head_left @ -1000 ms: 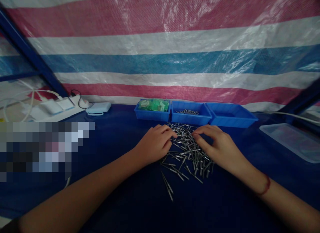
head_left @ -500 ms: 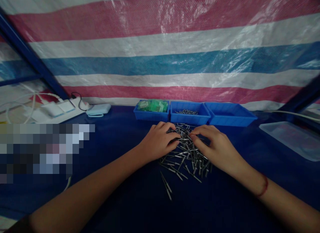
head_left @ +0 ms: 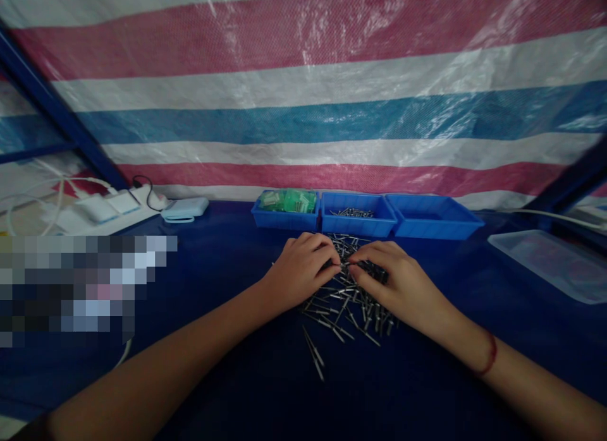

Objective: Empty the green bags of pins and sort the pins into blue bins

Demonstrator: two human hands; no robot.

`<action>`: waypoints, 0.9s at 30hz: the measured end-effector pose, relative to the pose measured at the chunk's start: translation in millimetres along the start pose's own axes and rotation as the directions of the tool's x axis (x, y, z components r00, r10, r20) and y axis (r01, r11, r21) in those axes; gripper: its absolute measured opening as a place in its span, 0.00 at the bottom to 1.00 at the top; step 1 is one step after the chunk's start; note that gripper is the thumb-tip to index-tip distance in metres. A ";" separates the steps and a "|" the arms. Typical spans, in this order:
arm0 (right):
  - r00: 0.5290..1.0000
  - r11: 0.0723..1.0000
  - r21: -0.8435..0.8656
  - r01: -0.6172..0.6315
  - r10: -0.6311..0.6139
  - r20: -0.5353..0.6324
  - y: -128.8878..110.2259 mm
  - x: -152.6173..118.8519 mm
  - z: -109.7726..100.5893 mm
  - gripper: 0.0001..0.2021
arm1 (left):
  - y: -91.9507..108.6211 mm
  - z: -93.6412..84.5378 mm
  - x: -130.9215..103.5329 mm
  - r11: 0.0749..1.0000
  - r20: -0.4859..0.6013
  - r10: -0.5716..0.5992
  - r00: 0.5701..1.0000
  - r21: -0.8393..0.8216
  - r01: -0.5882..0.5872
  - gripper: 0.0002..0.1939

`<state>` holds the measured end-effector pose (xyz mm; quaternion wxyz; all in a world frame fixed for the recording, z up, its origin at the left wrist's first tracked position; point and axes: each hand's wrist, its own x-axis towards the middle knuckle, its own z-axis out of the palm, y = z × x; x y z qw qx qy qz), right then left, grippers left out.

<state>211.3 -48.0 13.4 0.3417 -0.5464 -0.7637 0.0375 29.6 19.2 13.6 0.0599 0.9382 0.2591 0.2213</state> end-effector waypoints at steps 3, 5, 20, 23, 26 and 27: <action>0.999 0.999 0.012 0.031 -0.031 -0.013 -1.2 -0.8 0.7 0.06 | 3.9 -2.6 -0.1 1.000 -0.004 0.003 1.000 0.006 -0.003 0.05; 0.998 0.998 0.015 0.057 -0.057 -0.018 -2.9 -1.3 -0.3 0.05 | 6.0 -4.5 -0.5 1.000 0.001 0.007 1.000 0.019 -0.007 0.05; 0.991 0.924 0.358 -0.133 0.123 0.052 -18.7 -2.3 -1.2 0.07 | 16.0 -19.3 -8.1 0.904 -0.048 -0.147 0.988 -0.411 0.114 0.04; 0.983 0.893 0.411 -0.182 0.164 0.078 -21.7 -2.6 -2.0 0.08 | 20.0 -20.8 -8.5 0.889 -0.079 -0.169 0.982 -0.443 0.118 0.04; 0.981 0.884 0.426 -0.191 0.172 0.084 -25.3 -2.3 -3.3 0.08 | 22.4 -20.7 -8.9 0.888 -0.111 -0.183 0.977 -0.444 0.116 0.04; 0.983 0.886 0.425 -0.185 0.164 0.086 -26.7 -2.2 -3.8 0.08 | 22.9 -20.6 -9.0 0.888 -0.123 -0.186 0.975 -0.445 0.113 0.04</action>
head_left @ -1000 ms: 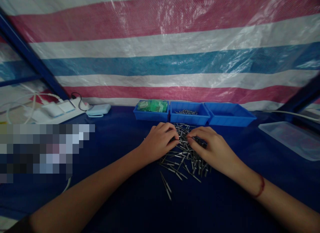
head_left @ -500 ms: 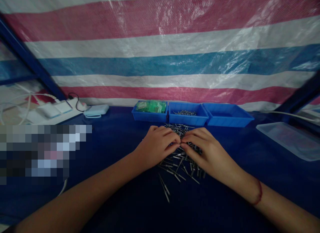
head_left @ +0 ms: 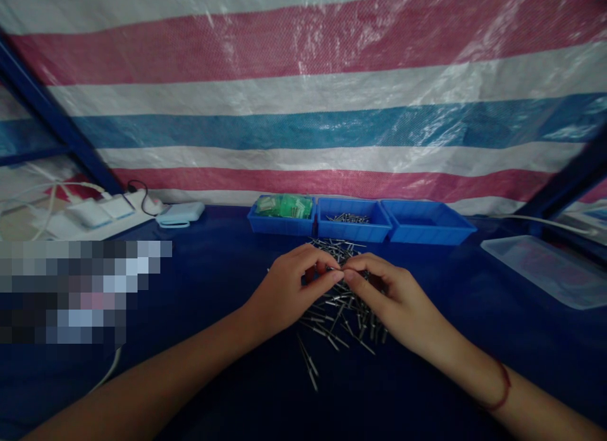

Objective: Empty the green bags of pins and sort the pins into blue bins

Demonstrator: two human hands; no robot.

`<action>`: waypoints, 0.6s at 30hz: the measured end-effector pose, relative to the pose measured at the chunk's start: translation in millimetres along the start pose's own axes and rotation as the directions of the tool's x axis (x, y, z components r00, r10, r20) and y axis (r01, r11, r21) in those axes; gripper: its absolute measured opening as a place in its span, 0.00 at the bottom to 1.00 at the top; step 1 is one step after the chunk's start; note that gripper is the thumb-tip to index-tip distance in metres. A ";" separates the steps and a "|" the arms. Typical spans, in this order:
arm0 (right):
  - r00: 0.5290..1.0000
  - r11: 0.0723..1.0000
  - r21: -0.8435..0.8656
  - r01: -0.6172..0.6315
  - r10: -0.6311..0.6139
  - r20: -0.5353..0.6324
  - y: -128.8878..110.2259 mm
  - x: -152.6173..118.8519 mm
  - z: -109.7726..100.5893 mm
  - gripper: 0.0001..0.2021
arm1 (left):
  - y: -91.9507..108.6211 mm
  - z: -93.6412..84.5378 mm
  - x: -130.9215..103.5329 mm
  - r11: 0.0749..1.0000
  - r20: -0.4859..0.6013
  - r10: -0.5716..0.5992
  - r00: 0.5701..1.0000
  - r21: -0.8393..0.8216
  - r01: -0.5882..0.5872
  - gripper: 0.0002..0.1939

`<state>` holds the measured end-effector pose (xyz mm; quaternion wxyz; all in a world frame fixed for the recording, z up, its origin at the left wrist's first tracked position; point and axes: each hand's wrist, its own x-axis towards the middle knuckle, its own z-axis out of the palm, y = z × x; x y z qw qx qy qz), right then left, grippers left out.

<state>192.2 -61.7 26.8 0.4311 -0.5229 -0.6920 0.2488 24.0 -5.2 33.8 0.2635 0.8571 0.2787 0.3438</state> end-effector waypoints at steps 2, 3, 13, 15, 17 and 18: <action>1.000 1.000 -0.010 0.019 -0.018 0.015 -2.5 -0.3 0.3 0.09 | 0.5 0.4 -0.6 1.000 -0.014 0.012 1.000 -0.001 -0.012 0.04; 0.999 1.000 -0.014 0.028 -0.027 0.023 -3.4 -0.4 0.3 0.09 | 0.6 0.4 -0.9 1.000 -0.018 0.021 1.000 -0.001 -0.021 0.04; 0.970 0.974 -0.157 0.165 -0.190 -0.154 -1.1 -3.5 -1.1 0.03 | -2.7 2.4 -2.0 0.999 -0.088 0.051 0.995 0.004 -0.051 0.04; 0.946 0.943 -0.231 0.240 -0.280 -0.162 -3.3 -5.3 -2.3 0.05 | -2.9 2.5 -1.6 0.999 -0.088 0.046 0.995 -0.003 -0.046 0.03; 0.920 0.909 -0.287 0.302 -0.356 -0.162 -5.6 -7.0 -3.8 0.07 | -3.3 2.2 -1.1 0.998 -0.074 0.052 0.996 -0.017 -0.054 0.03; 0.908 0.892 -0.310 0.329 -0.389 -0.156 -6.5 -7.7 -4.6 0.07 | -3.6 2.1 -1.0 0.998 -0.070 0.064 0.996 -0.025 -0.065 0.03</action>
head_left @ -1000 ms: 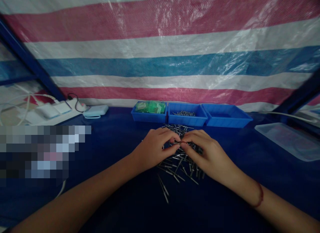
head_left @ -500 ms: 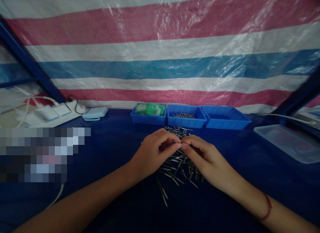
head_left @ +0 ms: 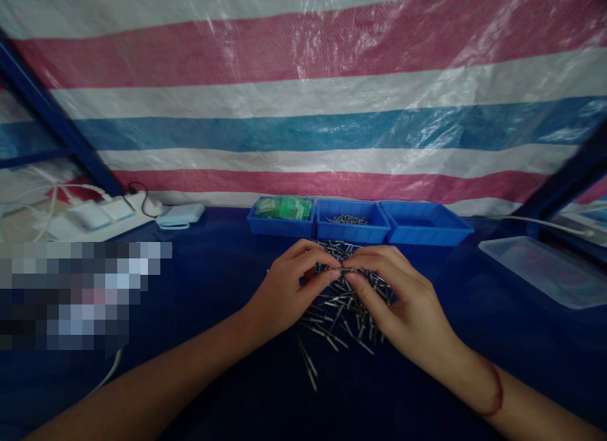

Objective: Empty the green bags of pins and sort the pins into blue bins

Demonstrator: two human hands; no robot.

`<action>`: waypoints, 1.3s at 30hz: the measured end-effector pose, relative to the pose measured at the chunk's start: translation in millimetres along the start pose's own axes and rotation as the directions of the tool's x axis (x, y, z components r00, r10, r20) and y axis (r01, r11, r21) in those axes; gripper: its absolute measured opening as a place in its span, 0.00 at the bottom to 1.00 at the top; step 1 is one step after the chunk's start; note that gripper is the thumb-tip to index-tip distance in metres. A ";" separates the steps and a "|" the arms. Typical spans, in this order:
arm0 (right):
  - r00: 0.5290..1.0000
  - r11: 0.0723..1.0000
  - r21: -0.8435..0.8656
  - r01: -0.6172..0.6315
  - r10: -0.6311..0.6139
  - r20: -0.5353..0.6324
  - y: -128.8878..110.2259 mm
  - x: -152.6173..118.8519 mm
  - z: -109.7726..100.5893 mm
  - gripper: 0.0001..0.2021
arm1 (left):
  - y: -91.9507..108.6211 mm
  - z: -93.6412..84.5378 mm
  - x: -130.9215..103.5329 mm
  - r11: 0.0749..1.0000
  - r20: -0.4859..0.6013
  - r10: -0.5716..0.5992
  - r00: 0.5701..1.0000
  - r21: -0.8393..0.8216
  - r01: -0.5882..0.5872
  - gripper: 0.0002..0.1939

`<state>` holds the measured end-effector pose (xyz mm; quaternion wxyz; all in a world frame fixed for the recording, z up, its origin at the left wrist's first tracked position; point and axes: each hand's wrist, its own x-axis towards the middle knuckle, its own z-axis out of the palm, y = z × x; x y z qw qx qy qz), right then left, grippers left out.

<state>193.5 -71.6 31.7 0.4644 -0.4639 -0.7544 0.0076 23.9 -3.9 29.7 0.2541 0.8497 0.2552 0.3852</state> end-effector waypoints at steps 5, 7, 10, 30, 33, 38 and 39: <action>0.985 0.975 -0.142 0.172 -0.166 0.056 -0.7 0.3 -4.7 0.08 | -2.3 0.1 -1.1 0.998 0.044 0.056 0.997 -0.005 -0.056 0.04; 0.973 0.952 -0.206 0.226 -0.210 0.097 0.7 1.7 -7.5 0.06 | -1.8 -0.4 -1.6 0.996 0.089 0.080 0.993 0.018 -0.082 0.06; 0.949 0.895 -0.317 0.313 -0.285 0.133 8.3 8.7 -14.0 0.03 | 0.0 -3.2 -0.9 0.984 0.156 0.126 0.980 0.103 -0.143 0.09; 0.998 0.895 -0.446 -0.001 0.031 0.060 62.3 36.0 -6.1 0.11 | -39.8 -16.8 4.8 0.870 0.265 0.075 0.961 0.453 -0.193 0.14; 0.995 0.937 -0.348 -0.013 0.047 0.090 55.2 18.2 -8.5 0.08 | -36.3 -10.7 5.0 0.842 0.303 0.084 0.949 0.488 -0.230 0.14; 0.992 0.951 -0.296 -0.092 0.113 0.054 57.4 11.9 -11.5 0.07 | -31.2 -6.2 4.5 0.826 0.331 0.049 0.942 0.517 -0.224 0.13; 0.992 0.952 -0.290 -0.102 0.119 0.042 58.2 12.3 -12.9 0.07 | -30.8 -6.1 4.6 0.828 0.329 0.046 0.943 0.515 -0.221 0.12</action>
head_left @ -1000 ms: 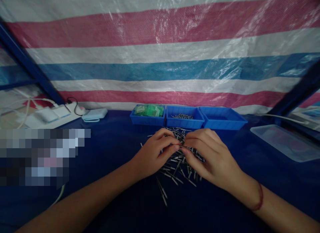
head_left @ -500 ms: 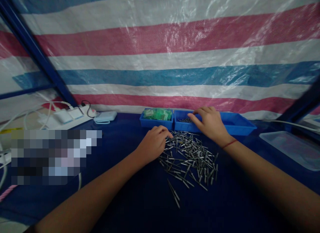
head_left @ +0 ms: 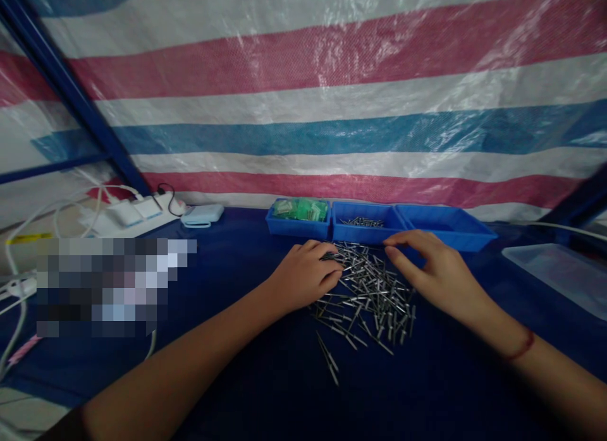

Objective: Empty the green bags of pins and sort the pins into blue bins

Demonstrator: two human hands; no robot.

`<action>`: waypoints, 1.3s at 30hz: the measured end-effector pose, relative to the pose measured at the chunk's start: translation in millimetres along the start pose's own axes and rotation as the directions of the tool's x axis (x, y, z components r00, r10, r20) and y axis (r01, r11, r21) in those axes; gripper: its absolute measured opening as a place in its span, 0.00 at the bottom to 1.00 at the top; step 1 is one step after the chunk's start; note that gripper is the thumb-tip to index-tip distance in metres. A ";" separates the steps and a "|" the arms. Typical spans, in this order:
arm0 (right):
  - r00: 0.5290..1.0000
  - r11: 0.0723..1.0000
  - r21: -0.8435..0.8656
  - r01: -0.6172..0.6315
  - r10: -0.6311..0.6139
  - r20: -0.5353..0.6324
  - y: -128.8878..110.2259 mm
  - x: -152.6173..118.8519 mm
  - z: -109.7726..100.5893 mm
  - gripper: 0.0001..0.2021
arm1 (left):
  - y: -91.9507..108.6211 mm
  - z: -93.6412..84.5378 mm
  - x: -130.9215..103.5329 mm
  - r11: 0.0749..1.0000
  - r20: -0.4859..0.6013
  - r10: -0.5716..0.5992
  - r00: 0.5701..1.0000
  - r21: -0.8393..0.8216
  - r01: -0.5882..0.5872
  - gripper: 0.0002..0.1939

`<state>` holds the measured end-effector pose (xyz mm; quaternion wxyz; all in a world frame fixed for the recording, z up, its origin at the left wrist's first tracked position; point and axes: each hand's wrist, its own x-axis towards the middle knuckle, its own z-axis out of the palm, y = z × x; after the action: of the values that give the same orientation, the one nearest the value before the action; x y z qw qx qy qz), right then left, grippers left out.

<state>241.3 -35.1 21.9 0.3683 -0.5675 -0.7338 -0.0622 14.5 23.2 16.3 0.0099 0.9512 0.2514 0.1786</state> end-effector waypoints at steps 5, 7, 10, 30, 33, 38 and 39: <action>1.000 0.999 0.027 -0.030 0.030 0.002 2.6 -1.0 -3.5 0.07 | -2.2 3.8 3.1 1.000 -0.035 -0.029 0.999 -0.001 0.029 0.11; 0.999 0.999 0.036 -0.028 0.027 0.017 1.9 -2.4 -2.8 0.06 | -3.5 6.0 4.5 0.999 -0.031 -0.032 0.999 -0.008 0.031 0.11; 0.999 0.999 0.049 -0.015 0.013 0.041 0.0 -3.9 -1.7 0.06 | -4.0 5.5 4.9 0.999 -0.019 -0.037 0.999 -0.029 0.037 0.08; 0.996 0.996 0.089 0.011 -0.018 0.085 -4.3 -7.0 0.9 0.06 | -4.1 1.1 3.9 0.991 0.021 -0.135 0.991 0.008 0.135 0.08; 0.995 0.995 0.098 0.018 -0.027 0.095 -8.5 -7.2 1.6 0.06 | -0.2 0.6 4.9 0.989 0.028 -0.143 0.989 0.041 0.142 0.08; 0.991 0.992 0.110 0.059 -0.072 0.115 -18.3 -9.0 1.8 0.05 | 3.6 4.9 5.8 0.982 -0.019 -0.178 0.984 0.063 0.178 0.10; 0.990 0.992 0.113 0.063 -0.077 0.121 -19.8 -9.5 1.7 0.05 | 4.6 6.0 6.0 0.980 -0.029 -0.188 0.982 0.061 0.190 0.10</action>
<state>223.8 -48.6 21.3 0.3496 -0.5232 -0.7772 0.0005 23.6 22.6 13.2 -0.0065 0.9208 0.3462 0.1798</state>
